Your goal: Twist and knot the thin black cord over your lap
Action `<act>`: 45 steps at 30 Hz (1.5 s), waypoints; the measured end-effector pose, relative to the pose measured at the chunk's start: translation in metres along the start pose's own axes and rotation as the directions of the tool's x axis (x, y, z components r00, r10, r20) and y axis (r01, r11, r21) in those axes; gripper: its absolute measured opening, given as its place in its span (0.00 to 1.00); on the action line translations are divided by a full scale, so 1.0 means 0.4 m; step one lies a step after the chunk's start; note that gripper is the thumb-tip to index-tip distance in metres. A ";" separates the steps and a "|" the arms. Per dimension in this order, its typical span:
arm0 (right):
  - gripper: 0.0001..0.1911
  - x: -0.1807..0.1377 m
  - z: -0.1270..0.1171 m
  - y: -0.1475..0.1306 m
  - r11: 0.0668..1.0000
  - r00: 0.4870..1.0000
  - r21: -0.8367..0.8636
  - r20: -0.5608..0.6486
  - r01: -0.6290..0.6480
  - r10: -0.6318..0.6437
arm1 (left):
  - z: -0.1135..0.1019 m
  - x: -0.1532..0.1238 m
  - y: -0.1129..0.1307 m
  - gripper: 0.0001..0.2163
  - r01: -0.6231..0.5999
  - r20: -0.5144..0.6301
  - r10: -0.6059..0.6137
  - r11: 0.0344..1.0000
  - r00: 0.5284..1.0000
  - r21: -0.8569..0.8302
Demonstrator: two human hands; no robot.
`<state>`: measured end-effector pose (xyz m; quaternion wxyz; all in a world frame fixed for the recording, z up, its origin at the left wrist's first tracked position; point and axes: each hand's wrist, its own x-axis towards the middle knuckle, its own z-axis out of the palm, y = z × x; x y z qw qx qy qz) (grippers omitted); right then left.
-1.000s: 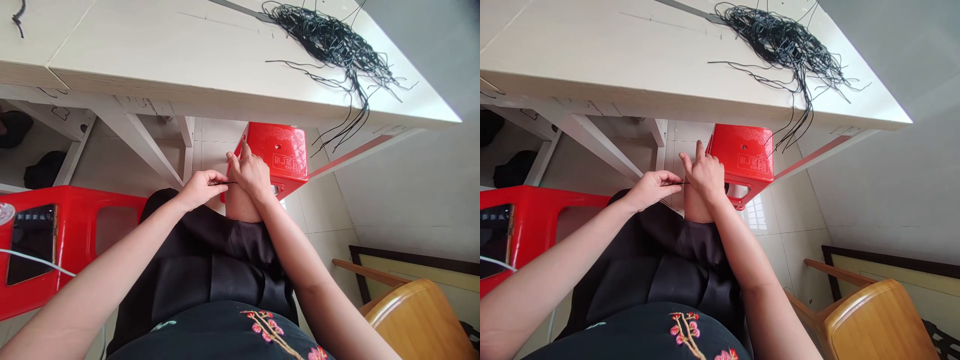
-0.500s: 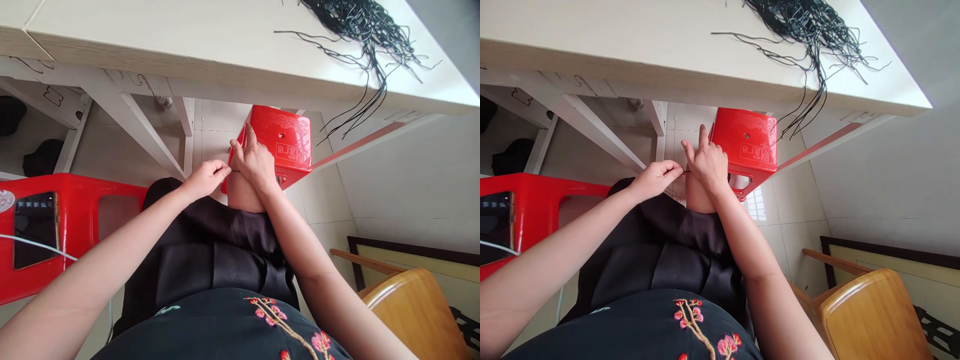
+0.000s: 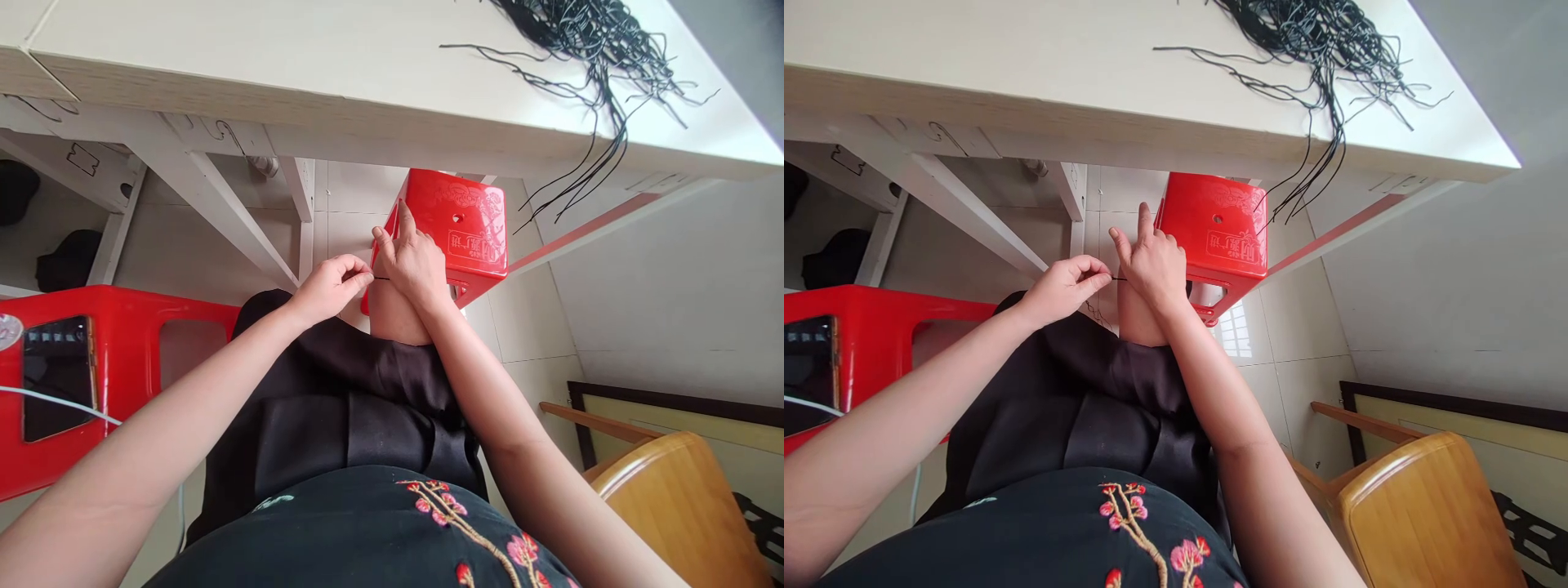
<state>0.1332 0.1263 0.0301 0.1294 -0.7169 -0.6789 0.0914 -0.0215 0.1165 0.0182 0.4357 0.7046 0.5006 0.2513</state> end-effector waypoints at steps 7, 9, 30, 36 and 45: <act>0.40 -0.002 -0.002 0.000 1.000 1.000 -0.005 -0.002 0.005 -0.005 | 0.002 -0.002 -0.009 0.12 -0.006 0.026 0.009 0.995 1.000 -0.096; 0.40 -0.002 -0.002 -0.001 1.000 1.000 -0.005 -0.002 0.005 -0.005 | 0.004 -0.003 -0.014 0.11 -0.015 0.022 0.018 0.993 1.000 -0.114; 0.39 -0.005 0.001 -0.001 1.000 1.000 -0.004 -0.026 0.017 -0.017 | 0.001 -0.008 -0.015 0.09 -0.037 0.046 0.040 0.997 0.998 -0.065; 0.38 -0.007 0.002 -0.003 1.000 0.999 -0.009 -0.049 0.012 -0.013 | -0.007 -0.004 0.002 0.13 -0.038 0.041 0.039 0.999 0.998 -0.022; 0.37 -0.011 -0.004 -0.005 1.000 0.998 0.016 -0.062 0.018 -0.017 | 0.001 -0.012 -0.020 0.09 -0.009 0.091 0.016 0.996 0.996 -0.084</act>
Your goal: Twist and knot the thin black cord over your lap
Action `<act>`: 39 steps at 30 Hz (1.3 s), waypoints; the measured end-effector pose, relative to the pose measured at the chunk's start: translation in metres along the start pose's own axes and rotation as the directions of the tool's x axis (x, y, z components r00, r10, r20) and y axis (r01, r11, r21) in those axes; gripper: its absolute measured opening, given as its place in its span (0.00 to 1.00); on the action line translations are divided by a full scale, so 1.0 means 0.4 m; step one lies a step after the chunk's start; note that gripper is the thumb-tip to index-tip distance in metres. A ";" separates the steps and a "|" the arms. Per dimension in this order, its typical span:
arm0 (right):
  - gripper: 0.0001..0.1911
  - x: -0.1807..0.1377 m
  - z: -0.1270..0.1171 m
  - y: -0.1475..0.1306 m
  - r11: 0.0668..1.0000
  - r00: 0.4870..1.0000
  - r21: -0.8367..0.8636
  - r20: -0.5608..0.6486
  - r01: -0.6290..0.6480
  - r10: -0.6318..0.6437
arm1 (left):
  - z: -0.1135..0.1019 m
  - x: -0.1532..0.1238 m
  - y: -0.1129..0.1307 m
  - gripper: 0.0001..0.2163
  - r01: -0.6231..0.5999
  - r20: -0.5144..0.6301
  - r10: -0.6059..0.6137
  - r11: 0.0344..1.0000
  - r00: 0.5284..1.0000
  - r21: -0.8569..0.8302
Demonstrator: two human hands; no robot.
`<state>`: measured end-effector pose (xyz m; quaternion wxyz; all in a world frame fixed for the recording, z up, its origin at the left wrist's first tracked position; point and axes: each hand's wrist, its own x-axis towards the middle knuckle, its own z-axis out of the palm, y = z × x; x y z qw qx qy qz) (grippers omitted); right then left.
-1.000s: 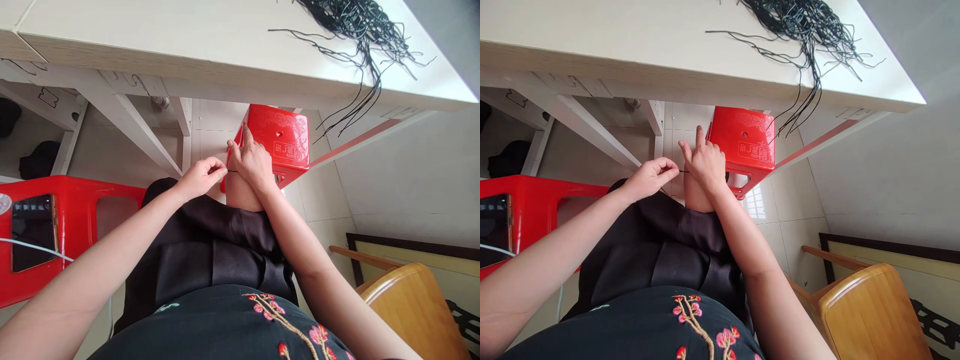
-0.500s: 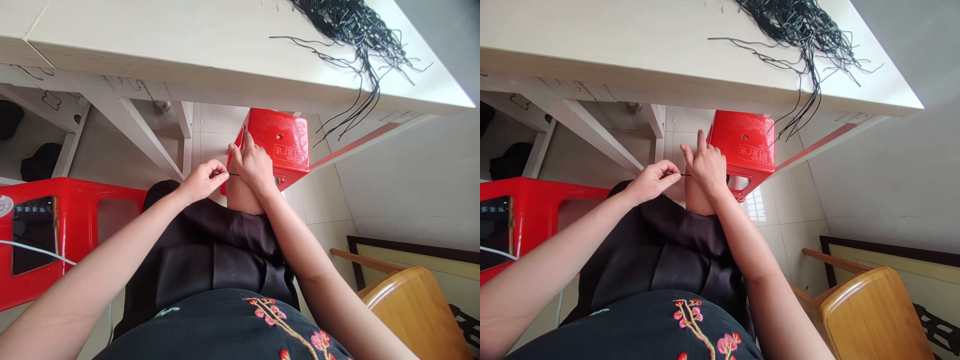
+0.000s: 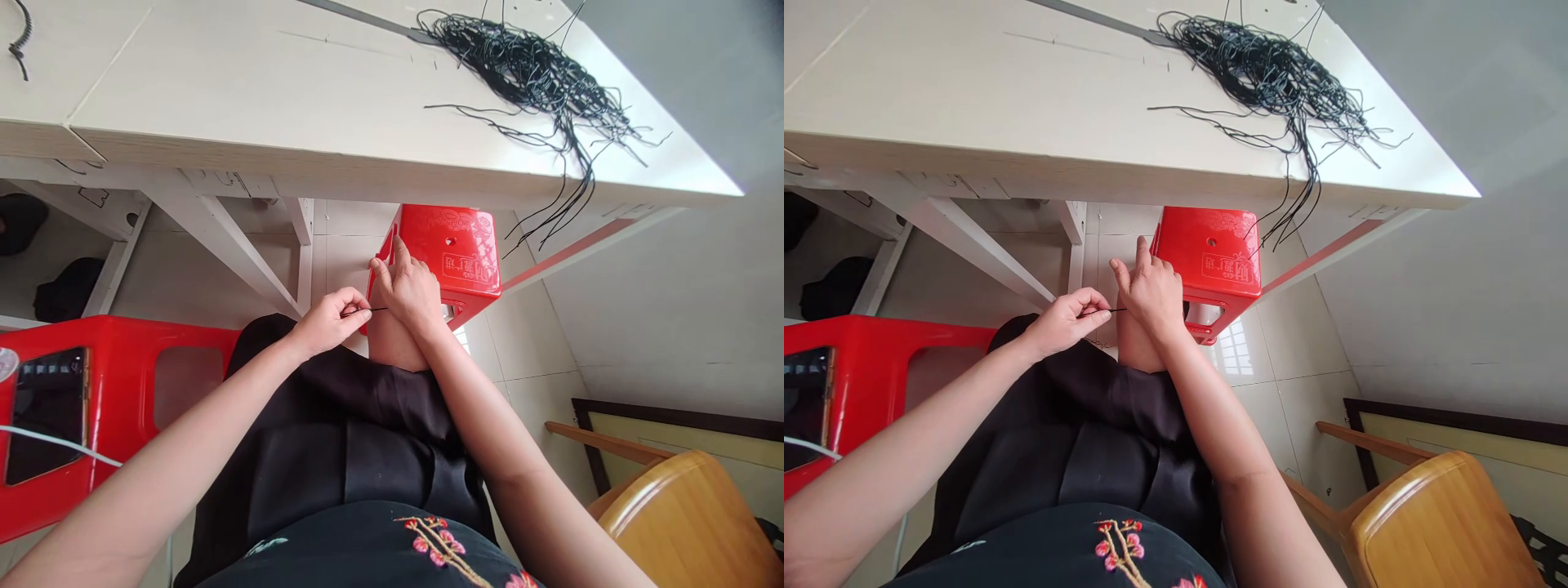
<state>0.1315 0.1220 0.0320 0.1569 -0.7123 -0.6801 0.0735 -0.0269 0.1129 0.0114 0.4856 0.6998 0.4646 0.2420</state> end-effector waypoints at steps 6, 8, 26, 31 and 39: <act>0.37 0.000 0.002 0.003 1.000 1.000 0.002 -0.007 -0.006 0.006 | -0.002 0.004 0.010 0.13 -0.021 -0.010 0.022 0.997 1.000 0.070; 0.37 0.000 0.004 0.005 1.000 1.000 0.004 -0.006 -0.004 0.004 | -0.002 0.003 0.012 0.15 -0.014 -0.003 0.015 0.997 1.000 0.075; 0.38 -0.001 0.010 0.015 1.000 1.000 0.018 0.005 -0.004 0.004 | 0.012 0.003 0.010 0.13 -0.009 -0.014 0.010 0.999 1.000 0.046; 0.35 -0.003 0.004 0.011 1.000 1.000 0.007 0.001 -0.011 0.011 | 0.018 -0.003 0.001 0.12 0.015 0.011 -0.014 0.997 1.000 -0.079; 0.33 -0.003 0.007 0.011 1.000 1.000 0.027 -0.025 0.008 -0.007 | 0.011 0.003 0.004 0.10 -0.002 0.025 0.003 1.000 1.000 -0.017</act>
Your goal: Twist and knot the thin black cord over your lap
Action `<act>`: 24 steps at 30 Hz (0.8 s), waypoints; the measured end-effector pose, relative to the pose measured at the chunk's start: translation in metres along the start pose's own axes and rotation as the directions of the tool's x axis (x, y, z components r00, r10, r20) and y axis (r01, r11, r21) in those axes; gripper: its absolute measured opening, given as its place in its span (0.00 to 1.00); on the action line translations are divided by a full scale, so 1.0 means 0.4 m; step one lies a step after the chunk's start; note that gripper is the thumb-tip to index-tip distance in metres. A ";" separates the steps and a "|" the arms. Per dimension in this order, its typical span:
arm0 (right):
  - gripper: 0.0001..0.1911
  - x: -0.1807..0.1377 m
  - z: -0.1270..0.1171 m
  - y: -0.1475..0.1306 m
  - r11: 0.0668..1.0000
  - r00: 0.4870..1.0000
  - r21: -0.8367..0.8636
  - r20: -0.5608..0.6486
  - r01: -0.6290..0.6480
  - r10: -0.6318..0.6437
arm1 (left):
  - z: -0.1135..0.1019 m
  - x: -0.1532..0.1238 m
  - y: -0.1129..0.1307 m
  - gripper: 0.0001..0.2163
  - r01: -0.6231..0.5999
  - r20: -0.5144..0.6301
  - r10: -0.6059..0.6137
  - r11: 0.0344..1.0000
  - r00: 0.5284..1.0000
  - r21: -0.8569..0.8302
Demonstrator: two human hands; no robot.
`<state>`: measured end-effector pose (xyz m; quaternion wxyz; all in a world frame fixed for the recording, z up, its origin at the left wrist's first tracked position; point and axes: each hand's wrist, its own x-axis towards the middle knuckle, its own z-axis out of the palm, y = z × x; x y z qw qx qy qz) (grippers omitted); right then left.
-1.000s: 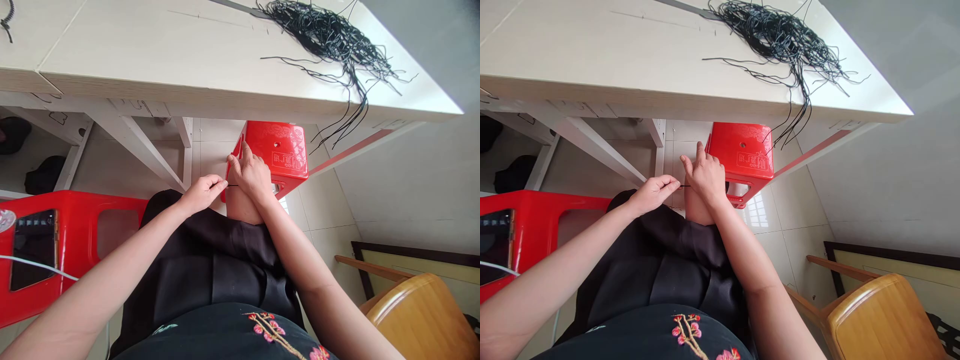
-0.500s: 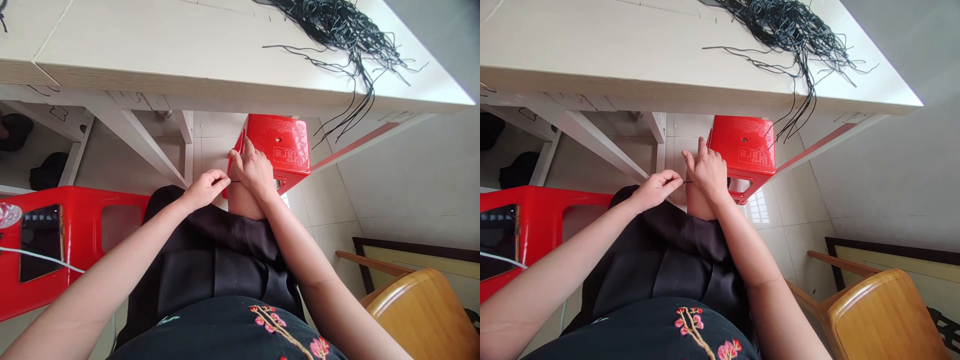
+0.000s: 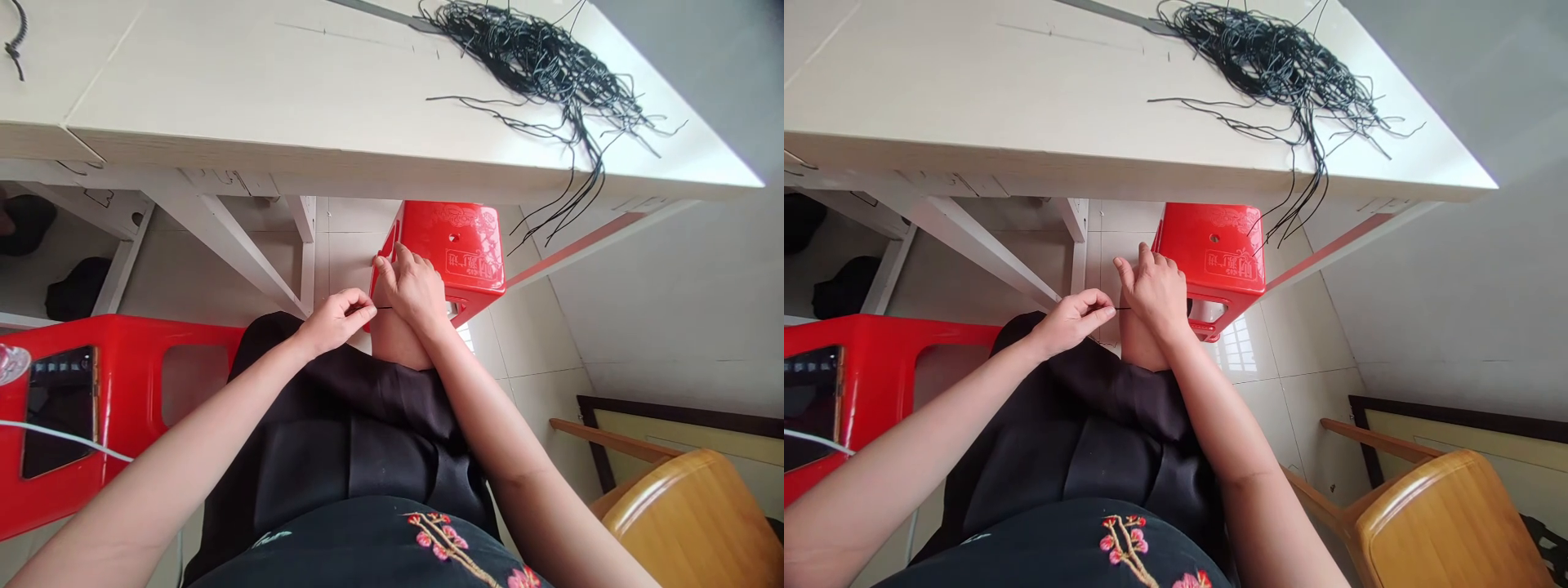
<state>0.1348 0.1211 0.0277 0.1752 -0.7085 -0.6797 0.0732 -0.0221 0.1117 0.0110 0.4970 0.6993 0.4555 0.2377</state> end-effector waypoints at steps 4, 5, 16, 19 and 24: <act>0.33 0.000 0.002 0.002 1.000 1.000 0.001 -0.008 -0.002 0.002 | -0.001 0.003 0.011 0.13 -0.003 -0.029 0.004 0.999 1.000 0.049; 0.33 0.000 0.002 0.002 1.000 1.000 0.002 -0.008 -0.004 0.004 | -0.001 0.003 0.013 0.13 0.008 -0.026 -0.007 0.999 1.000 0.040; 0.30 -0.004 -0.008 -0.003 1.000 1.000 -0.017 -0.009 0.000 0.000 | 0.014 -0.001 0.012 0.05 0.060 -0.007 -0.061 0.995 0.998 -0.074; 0.29 -0.004 -0.007 0.000 1.000 1.000 -0.016 -0.001 0.001 -0.001 | 0.013 0.001 0.009 0.05 0.038 -0.005 -0.038 0.998 0.999 -0.041; 0.28 -0.002 -0.006 0.004 1.000 1.000 -0.020 -0.012 0.009 -0.009 | 0.010 0.005 0.008 0.09 0.015 0.020 -0.014 1.000 1.000 -0.003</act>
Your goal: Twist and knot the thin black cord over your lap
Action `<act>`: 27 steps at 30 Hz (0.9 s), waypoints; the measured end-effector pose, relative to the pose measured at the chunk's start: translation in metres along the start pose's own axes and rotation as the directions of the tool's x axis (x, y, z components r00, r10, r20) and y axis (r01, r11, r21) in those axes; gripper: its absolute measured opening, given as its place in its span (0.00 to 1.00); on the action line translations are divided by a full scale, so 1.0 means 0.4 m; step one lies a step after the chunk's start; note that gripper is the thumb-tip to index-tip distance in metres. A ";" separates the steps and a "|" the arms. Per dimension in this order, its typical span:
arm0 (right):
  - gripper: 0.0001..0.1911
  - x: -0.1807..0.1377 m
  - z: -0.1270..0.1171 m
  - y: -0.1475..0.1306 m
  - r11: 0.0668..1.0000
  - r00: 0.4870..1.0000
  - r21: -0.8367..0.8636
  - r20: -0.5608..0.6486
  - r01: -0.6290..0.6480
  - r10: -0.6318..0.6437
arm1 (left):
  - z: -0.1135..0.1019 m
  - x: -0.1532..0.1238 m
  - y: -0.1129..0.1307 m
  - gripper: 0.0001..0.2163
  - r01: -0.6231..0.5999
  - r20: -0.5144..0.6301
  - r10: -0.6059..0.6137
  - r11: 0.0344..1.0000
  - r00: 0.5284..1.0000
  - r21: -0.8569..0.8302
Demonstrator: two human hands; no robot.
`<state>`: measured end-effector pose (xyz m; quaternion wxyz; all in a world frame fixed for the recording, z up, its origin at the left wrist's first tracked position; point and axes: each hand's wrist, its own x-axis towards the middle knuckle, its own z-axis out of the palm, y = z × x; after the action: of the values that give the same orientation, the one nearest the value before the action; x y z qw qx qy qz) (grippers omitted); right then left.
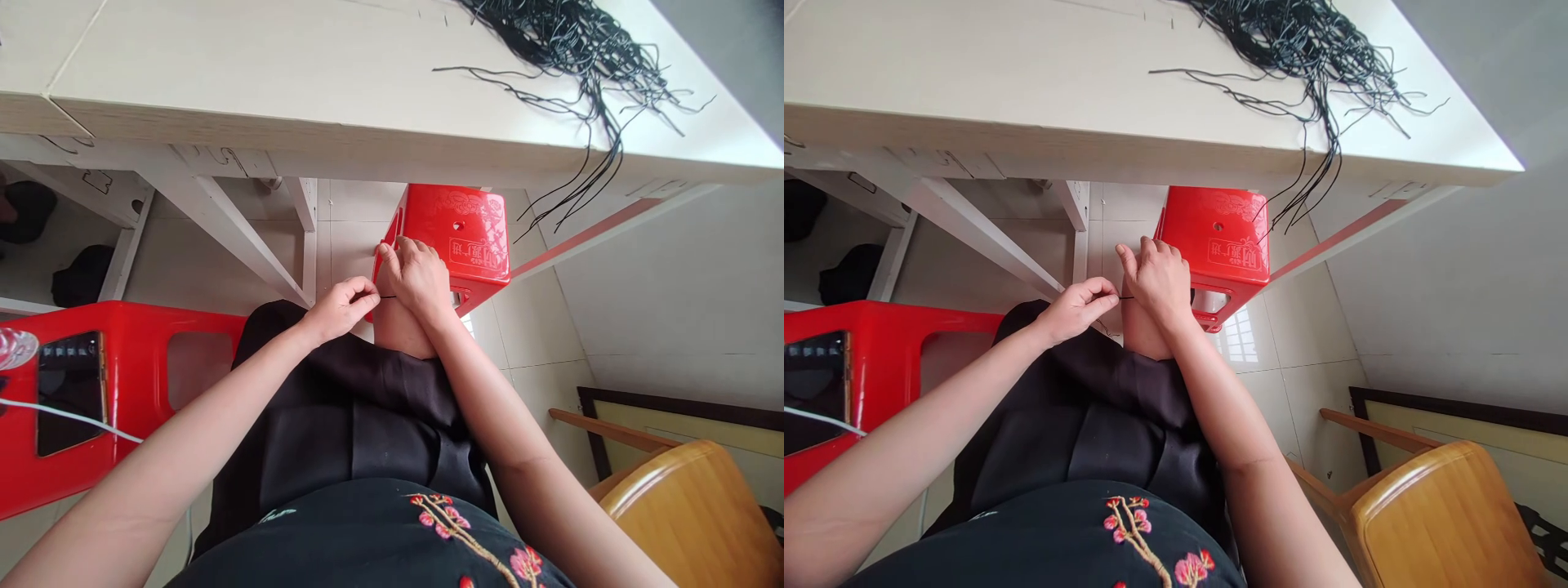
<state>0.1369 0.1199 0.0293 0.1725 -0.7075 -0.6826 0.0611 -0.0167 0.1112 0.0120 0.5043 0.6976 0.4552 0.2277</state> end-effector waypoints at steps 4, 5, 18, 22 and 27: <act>0.27 0.001 -0.002 0.001 1.000 1.000 0.009 -0.010 -0.003 0.003 | -0.002 0.003 0.004 0.11 0.020 0.005 -0.020 1.000 1.000 0.004; 0.27 0.001 -0.002 0.001 1.000 1.000 0.011 -0.011 -0.005 0.005 | -0.002 0.003 0.004 0.11 0.026 0.009 -0.026 1.000 1.000 -0.007; 0.27 -0.005 -0.002 0.007 0.999 1.000 0.036 -0.005 -0.010 0.011 | 0.013 -0.007 -0.002 0.07 0.049 0.015 -0.048 0.994 0.999 -0.099; 0.27 -0.002 0.000 0.006 1.000 1.000 0.031 -0.010 -0.003 0.004 | 0.008 -0.002 -0.003 0.10 0.033 0.023 -0.032 0.999 0.999 -0.025; 0.27 0.001 0.003 0.007 0.999 1.000 0.044 -0.013 -0.006 0.006 | 0.005 -0.005 0.006 0.11 0.051 0.039 -0.049 0.996 0.998 -0.074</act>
<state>0.1393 0.1202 0.0274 0.1924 -0.7059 -0.6778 0.0722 -0.0151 0.1085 0.0137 0.5439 0.6707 0.4543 0.2190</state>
